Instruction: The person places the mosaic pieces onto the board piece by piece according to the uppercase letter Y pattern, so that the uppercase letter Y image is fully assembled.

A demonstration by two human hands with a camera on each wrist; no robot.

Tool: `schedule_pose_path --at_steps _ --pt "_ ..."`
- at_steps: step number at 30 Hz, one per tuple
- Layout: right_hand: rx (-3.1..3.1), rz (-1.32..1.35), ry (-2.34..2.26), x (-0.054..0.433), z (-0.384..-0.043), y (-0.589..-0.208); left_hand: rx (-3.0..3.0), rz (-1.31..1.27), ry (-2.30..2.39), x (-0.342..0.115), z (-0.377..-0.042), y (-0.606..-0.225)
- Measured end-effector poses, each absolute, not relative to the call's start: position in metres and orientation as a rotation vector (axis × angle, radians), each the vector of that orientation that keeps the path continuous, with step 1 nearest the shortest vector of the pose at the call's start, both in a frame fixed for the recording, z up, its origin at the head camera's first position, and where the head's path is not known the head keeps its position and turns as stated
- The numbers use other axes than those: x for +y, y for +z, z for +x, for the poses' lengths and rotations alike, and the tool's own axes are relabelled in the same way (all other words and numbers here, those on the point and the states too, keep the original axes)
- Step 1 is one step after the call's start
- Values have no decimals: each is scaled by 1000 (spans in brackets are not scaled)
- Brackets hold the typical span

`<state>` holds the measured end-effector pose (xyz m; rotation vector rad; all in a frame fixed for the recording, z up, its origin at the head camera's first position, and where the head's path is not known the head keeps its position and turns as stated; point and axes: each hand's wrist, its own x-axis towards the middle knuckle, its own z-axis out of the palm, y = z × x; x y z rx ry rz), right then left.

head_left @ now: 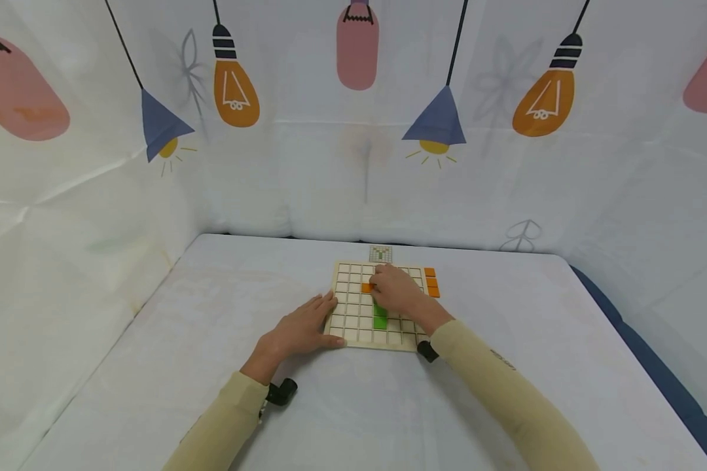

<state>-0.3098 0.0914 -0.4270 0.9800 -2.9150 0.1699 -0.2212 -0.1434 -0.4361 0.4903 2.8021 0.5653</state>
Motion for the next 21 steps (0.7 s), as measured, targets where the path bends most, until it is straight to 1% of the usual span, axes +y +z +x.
schedule_pose_path --at_steps 10,21 --pt "-2811 1076 181 110 -307 -425 2811 497 576 -143 -223 -439" --pt "-2797 1113 107 127 -301 -417 2807 491 581 -143 -222 -441"
